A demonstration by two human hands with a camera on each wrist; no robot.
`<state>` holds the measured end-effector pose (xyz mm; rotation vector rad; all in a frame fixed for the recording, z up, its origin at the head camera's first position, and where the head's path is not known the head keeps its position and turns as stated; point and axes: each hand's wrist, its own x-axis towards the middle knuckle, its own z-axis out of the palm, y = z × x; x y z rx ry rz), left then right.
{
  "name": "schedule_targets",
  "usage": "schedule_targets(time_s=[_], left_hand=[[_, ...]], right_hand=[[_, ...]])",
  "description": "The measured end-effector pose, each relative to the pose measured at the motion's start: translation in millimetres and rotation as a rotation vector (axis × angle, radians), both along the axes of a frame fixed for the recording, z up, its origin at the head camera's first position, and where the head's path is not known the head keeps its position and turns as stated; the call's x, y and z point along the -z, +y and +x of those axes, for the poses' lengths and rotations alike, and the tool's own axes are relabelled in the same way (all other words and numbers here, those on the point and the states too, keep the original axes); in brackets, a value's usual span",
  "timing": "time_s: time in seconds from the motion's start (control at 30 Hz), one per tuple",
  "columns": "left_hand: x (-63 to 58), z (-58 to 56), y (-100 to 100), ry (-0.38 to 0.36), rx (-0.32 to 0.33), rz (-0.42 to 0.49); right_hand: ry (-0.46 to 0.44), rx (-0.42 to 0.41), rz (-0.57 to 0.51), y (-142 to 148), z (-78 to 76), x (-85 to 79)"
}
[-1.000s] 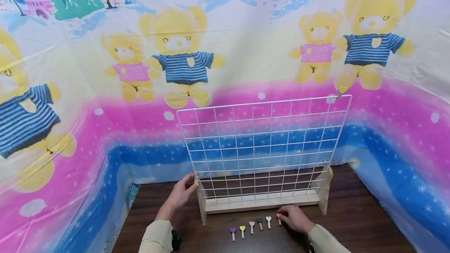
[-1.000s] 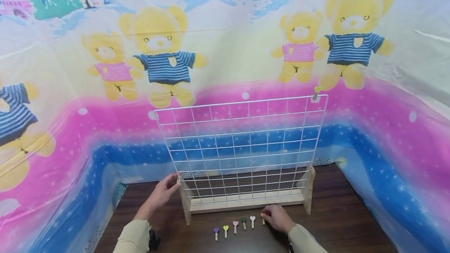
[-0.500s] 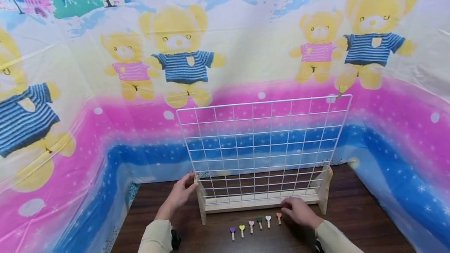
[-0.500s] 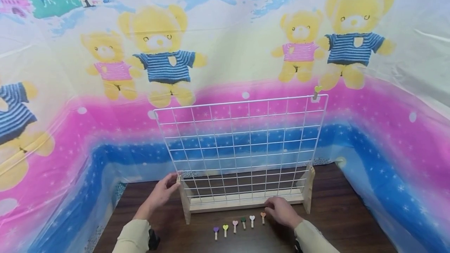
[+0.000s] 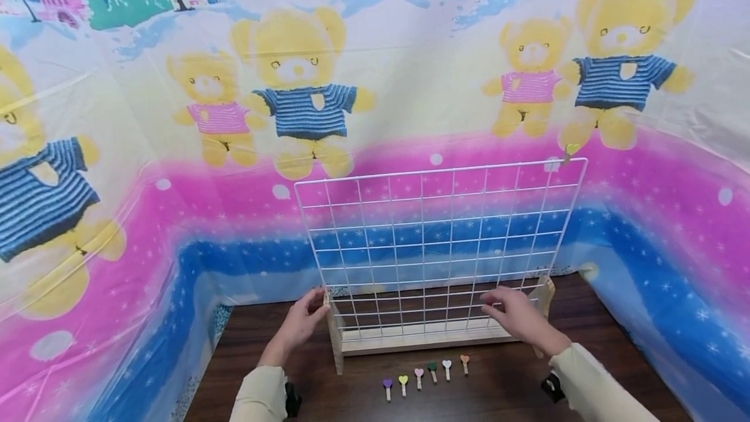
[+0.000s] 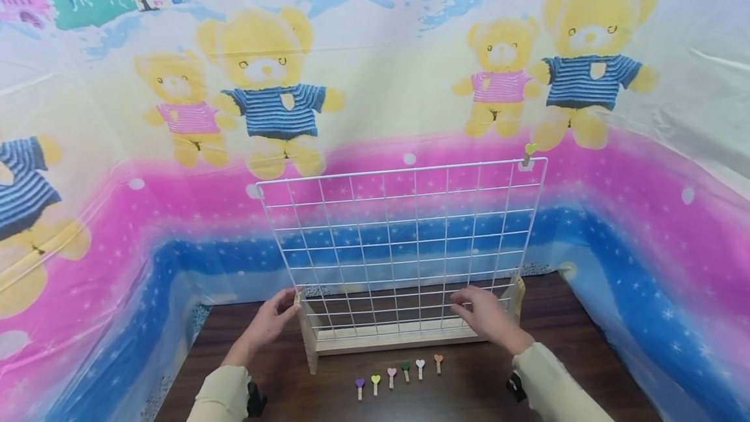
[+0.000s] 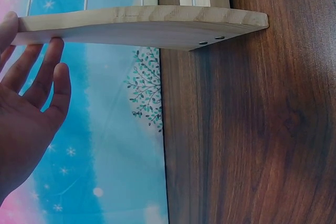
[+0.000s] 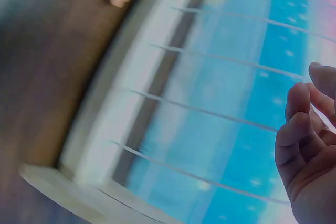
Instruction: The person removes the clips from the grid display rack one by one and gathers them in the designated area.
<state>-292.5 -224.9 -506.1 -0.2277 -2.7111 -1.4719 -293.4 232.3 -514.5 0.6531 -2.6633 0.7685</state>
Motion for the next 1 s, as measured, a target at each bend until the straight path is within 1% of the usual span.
schedule_targets(time_s=[0.1,0.3,0.43,0.5,0.6,0.8,0.9,1.0], left_hand=[[-0.3,0.0,0.0,0.001,0.002,-0.002],[0.0,-0.4,-0.7,0.001,0.005,-0.003],[1.1,-1.1,-1.3,0.002,0.004,-0.013],[1.6,-1.4,-1.5,0.002,0.002,-0.012],[2.4,-1.4,-1.7,0.0,0.0,-0.01],[3.2,-1.9,-1.0,-0.005,-0.001,-0.006],[3.1,-2.4,-0.7,-0.005,-0.004,-0.01],[2.8,-2.7,-0.8,-0.003,-0.004,-0.01]], right_hand=[[0.032,0.021,0.011,6.4,0.7,-24.0],[0.111,0.042,-0.004,17.0,3.3,-73.0],[0.16,0.055,-0.001,22.5,5.4,-101.5],[0.195,0.059,-0.004,26.0,5.6,-114.0],[0.272,0.061,-0.004,32.0,5.8,-132.8],[0.397,0.085,-0.028,43.0,10.4,-171.7],[0.441,0.091,-0.059,48.9,11.1,-186.8],[0.498,0.085,-0.095,55.1,8.7,-198.4]])
